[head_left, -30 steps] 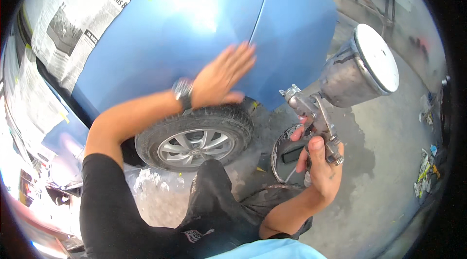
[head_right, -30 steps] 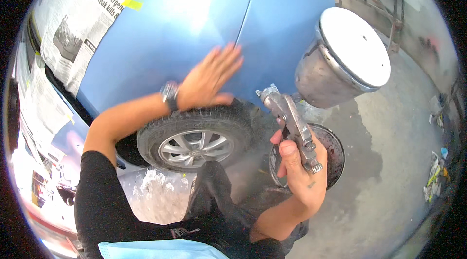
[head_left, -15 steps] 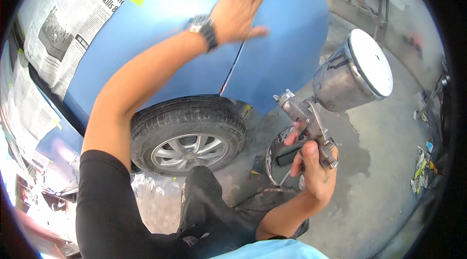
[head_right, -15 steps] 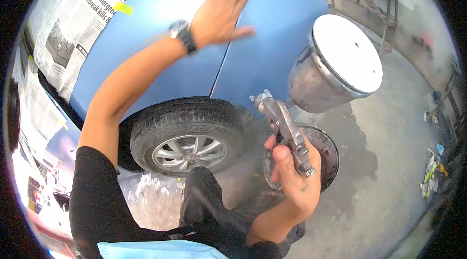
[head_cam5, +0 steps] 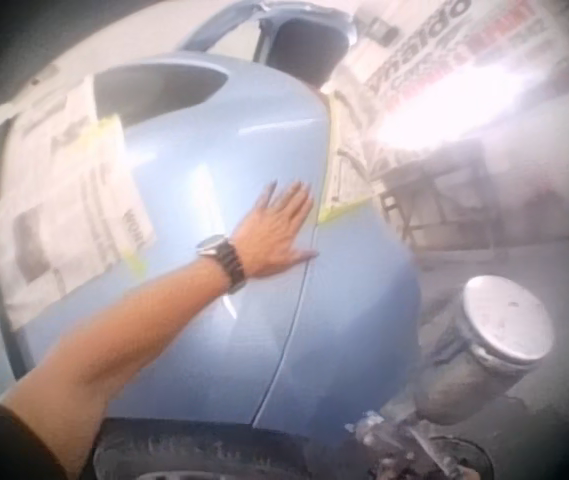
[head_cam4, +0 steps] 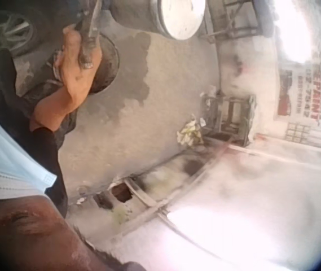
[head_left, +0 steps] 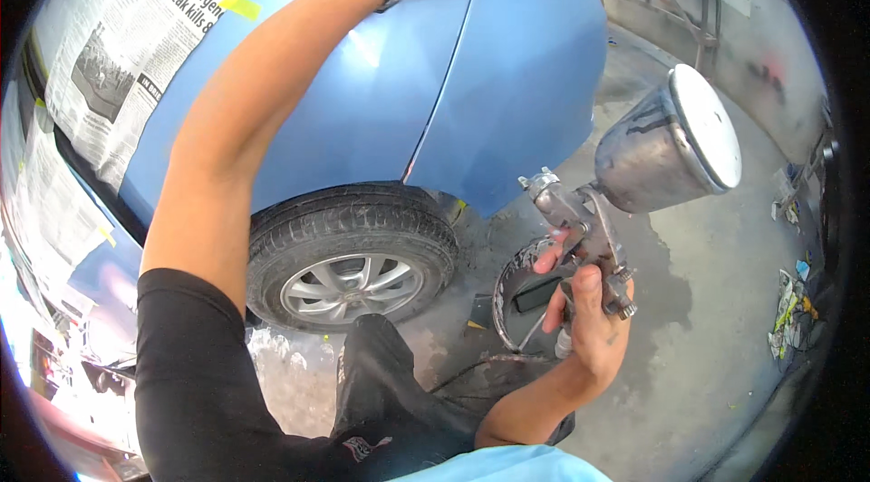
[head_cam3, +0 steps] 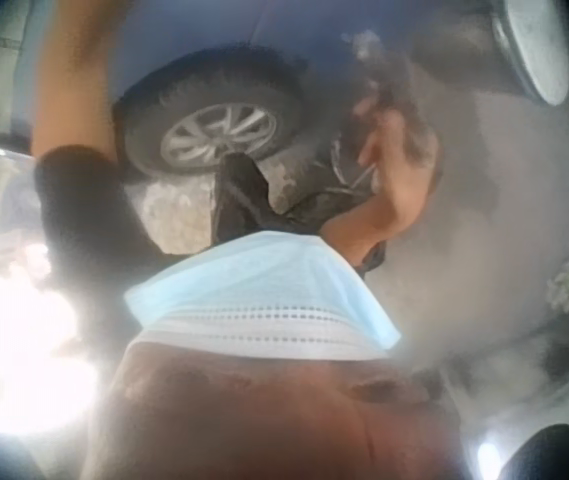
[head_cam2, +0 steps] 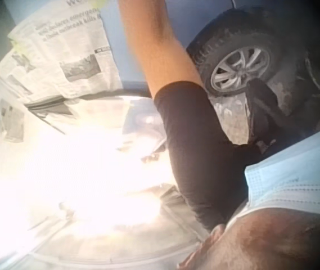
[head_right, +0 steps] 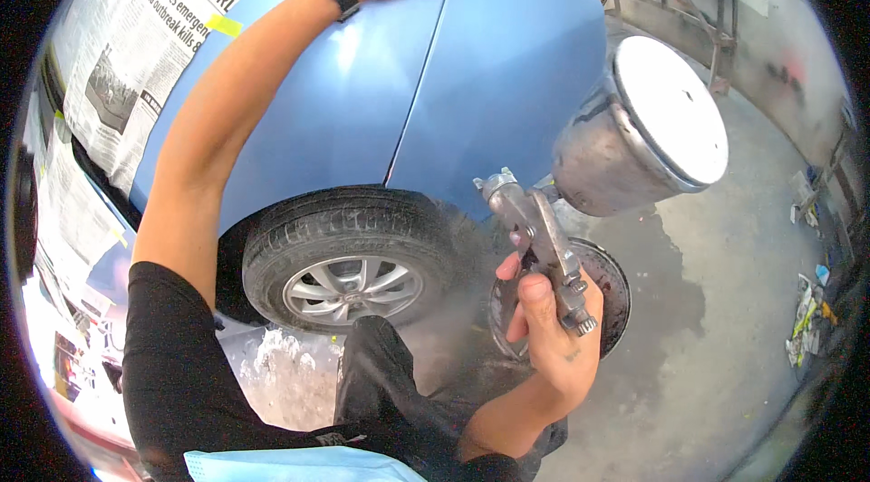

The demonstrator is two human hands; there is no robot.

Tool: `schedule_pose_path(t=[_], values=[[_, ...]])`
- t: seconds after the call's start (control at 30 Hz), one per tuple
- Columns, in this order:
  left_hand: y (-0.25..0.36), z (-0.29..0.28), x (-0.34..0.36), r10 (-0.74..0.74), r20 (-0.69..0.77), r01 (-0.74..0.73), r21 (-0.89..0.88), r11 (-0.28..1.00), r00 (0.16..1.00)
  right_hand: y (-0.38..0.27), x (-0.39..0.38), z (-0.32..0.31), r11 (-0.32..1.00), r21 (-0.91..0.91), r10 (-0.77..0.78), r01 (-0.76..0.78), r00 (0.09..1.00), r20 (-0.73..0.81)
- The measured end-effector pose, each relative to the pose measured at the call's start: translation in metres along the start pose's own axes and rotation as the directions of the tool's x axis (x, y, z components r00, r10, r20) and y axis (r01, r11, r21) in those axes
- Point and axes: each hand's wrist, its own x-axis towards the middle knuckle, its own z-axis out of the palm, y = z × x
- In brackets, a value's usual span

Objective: The person touches the blue car body, handles a spray gun and its hose, and wipes the area near the tire by hand.

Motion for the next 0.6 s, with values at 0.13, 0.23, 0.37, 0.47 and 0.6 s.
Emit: schedule_pose_path(t=[0.13,0.23,0.37,0.47,0.6], values=[[0.045,0.036,-0.062,0.328,-0.043,-0.331,-0.1,0.939,0.944,-0.005,0.001,-0.002,1.0,0.012,0.012,-0.012,1.0,0.016],[0.104,0.036,-0.175,0.655,0.141,-0.574,-0.37,0.73,0.743,-0.005,0.0,-0.006,0.999,0.043,0.002,-0.002,1.0,0.01],[0.101,0.036,-0.195,0.624,0.123,-0.502,-0.486,0.716,0.771,-0.003,0.001,-0.007,0.995,0.104,0.005,-0.007,1.0,0.019],[0.07,0.041,-0.111,0.326,-0.077,-0.335,-0.223,0.915,0.942,-0.004,0.003,0.002,0.997,0.076,0.032,-0.03,0.999,-0.016],[0.086,0.029,-0.06,0.212,0.08,-0.205,-0.087,0.975,0.974,0.004,0.0,0.009,0.999,0.034,-0.037,0.038,0.999,-0.025]])
